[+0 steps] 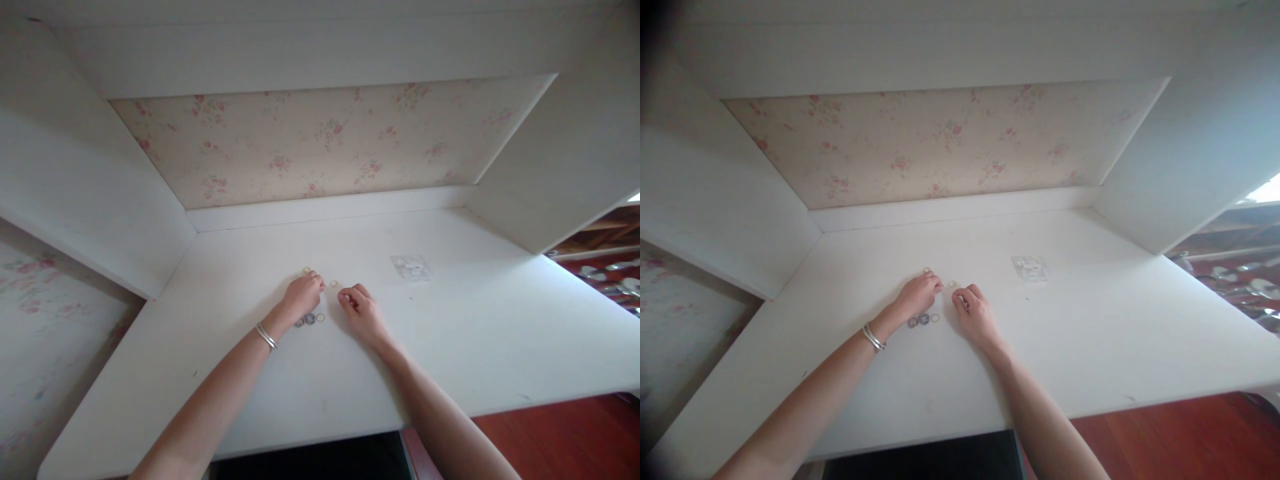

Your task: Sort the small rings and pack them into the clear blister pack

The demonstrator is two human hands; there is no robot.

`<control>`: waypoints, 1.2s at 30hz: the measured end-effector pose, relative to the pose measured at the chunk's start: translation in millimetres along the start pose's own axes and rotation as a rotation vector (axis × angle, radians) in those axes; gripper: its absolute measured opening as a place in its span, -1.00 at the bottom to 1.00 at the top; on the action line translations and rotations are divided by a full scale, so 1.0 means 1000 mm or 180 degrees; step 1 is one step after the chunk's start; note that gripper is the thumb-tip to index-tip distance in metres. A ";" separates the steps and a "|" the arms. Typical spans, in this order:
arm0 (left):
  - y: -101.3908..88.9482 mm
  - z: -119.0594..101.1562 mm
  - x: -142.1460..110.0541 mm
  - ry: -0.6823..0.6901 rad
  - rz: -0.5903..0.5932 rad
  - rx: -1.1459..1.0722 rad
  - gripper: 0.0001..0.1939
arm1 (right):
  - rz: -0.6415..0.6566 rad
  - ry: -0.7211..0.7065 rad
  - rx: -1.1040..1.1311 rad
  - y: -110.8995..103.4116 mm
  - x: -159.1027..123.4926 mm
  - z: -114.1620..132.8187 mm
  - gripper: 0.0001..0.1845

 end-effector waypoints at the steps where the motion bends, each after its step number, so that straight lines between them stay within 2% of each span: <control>1: 0.000 -0.001 -0.002 0.0032 0.0031 -0.0033 -0.80 | 0.0004 -0.0010 0.0003 0.000 0.000 0.001 -0.72; 7: -0.009 -0.010 -0.029 0.0147 0.0123 -0.0360 -0.81 | 0.0096 -0.0003 0.0009 0.003 -0.001 0.002 -0.73; 14: -0.022 -0.025 -0.059 0.0317 0.0202 -0.0233 -0.78 | 0.0042 -0.0050 -0.0004 0.003 0.000 0.001 -0.73; 22: -0.018 -0.030 -0.064 0.0354 0.0206 -0.0149 -0.76 | 0.0059 -0.0071 -0.0019 0.003 -0.001 0.003 -0.73; 24: -0.024 -0.028 -0.061 0.0401 0.0107 -0.0301 -0.77 | 0.0068 -0.0065 -0.0060 0.003 -0.001 0.001 -0.74; 27: -0.049 -0.012 -0.056 0.0261 -0.0355 -0.0580 -0.81 | 0.0051 -0.0053 -0.0268 0.003 -0.001 -0.004 -0.75; 31: -0.079 0.028 -0.060 -0.0185 -0.0928 -0.0628 -0.80 | 0.0253 -0.0202 -0.0842 0.011 -0.001 -0.002 -0.68; 33: -0.083 0.043 -0.067 -0.0348 -0.1011 -0.0685 -0.79 | 0.0379 -0.0305 -0.1152 0.017 -0.001 0.001 -0.62; 36: -0.077 0.060 -0.077 -0.0538 -0.1012 -0.0815 -0.79 | 0.0473 -0.0365 -0.1417 0.022 -0.001 0.004 -0.68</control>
Point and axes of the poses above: each hand's wrist, its own x-axis towards the middle knuckle, its own y-axis out of the palm, z = x × y, the point moved 10 cm from there along x, towards the middle knuckle, and after that the axes turned 7 degrees about -z, right-handed, at the moved point
